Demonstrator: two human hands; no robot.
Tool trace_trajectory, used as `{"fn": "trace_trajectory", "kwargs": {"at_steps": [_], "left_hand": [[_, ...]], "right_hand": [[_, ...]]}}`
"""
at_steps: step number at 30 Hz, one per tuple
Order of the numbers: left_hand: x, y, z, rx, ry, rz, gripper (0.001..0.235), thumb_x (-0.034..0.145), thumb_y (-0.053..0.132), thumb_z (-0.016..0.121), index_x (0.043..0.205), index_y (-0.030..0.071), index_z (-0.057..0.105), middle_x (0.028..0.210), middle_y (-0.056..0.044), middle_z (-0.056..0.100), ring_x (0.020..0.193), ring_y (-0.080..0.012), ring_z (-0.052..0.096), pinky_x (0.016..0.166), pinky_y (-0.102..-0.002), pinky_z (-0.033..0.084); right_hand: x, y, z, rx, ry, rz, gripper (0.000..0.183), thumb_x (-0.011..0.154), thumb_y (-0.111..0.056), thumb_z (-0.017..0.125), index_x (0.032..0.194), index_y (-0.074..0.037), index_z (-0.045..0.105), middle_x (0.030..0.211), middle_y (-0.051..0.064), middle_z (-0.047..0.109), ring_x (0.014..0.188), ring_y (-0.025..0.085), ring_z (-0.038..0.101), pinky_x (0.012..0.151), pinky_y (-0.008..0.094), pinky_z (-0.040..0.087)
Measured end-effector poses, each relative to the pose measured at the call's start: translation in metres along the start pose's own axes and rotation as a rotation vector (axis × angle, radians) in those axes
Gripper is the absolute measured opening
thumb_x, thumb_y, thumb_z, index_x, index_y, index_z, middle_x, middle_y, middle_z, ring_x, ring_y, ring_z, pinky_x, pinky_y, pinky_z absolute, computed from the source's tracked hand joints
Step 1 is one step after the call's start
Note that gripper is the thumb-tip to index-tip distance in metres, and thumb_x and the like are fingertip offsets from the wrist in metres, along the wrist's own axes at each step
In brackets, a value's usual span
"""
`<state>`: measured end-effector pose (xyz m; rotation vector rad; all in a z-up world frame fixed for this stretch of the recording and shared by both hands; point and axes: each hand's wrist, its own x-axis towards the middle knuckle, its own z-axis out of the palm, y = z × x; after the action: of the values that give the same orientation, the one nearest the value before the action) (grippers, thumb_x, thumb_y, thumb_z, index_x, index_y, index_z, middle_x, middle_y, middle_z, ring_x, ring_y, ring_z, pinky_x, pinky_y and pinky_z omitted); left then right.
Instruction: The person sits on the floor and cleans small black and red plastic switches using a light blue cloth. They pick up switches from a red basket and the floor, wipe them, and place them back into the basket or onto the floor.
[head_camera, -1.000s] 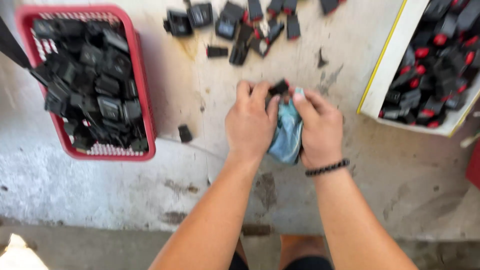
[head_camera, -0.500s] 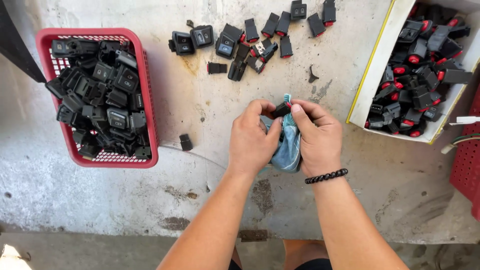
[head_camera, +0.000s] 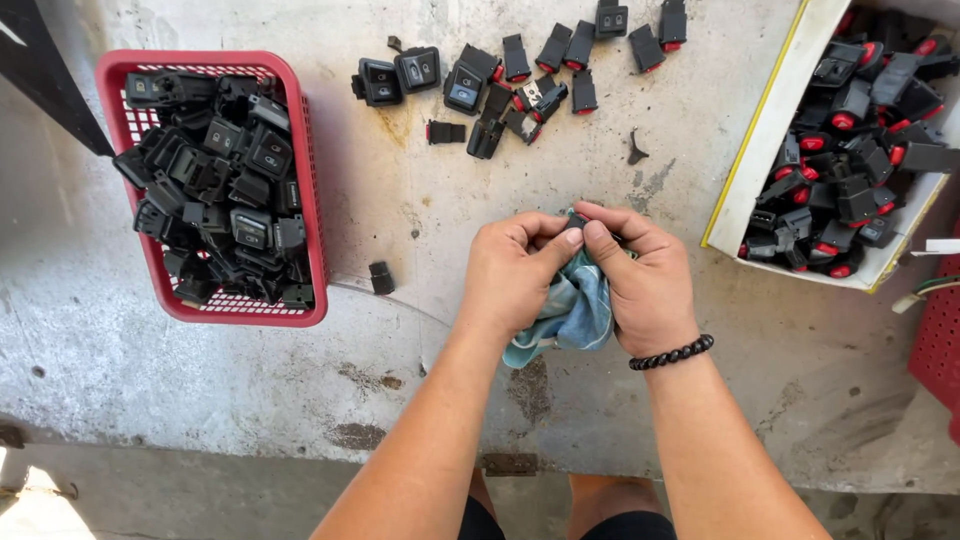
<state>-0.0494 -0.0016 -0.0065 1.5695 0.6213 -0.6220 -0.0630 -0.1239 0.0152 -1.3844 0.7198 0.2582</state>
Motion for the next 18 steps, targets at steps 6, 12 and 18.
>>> {"fn": "trace_trajectory", "kwargs": {"at_steps": [6,12,18], "left_hand": [[-0.010,0.004,0.006,-0.056,-0.030,-0.048,0.010,0.086,0.011,0.077,0.094,0.006,0.080,0.061,0.001,0.066,0.052,-0.0007,0.053,0.047,-0.017,0.040],[-0.019,0.017,0.003,-0.106,-0.065,-0.085,0.017,0.086,0.010,0.078,0.100,0.001,0.079,0.063,-0.001,0.067,0.057,-0.0013,0.056,0.053,-0.016,0.042],[-0.012,0.030,0.007,-0.145,-0.083,-0.050,0.020,0.087,0.014,0.079,0.103,0.002,0.078,0.069,-0.002,0.070,0.060,-0.0009,0.059,0.055,-0.017,0.046]], "right_hand": [[0.007,0.021,-0.015,-0.024,-0.001,-0.079,0.010,0.097,-0.007,0.074,0.104,0.000,0.074,0.088,0.005,0.066,0.082,0.007,0.059,0.077,0.022,0.052],[0.000,0.005,-0.023,-0.109,-0.033,-0.101,0.010,0.097,-0.007,0.074,0.105,-0.001,0.074,0.089,0.006,0.066,0.080,0.008,0.062,0.078,0.024,0.054],[-0.001,-0.024,-0.010,0.068,0.073,0.040,0.021,0.094,-0.015,0.078,0.111,-0.005,0.071,0.083,-0.002,0.063,0.074,0.003,0.058,0.072,0.016,0.052]]}}
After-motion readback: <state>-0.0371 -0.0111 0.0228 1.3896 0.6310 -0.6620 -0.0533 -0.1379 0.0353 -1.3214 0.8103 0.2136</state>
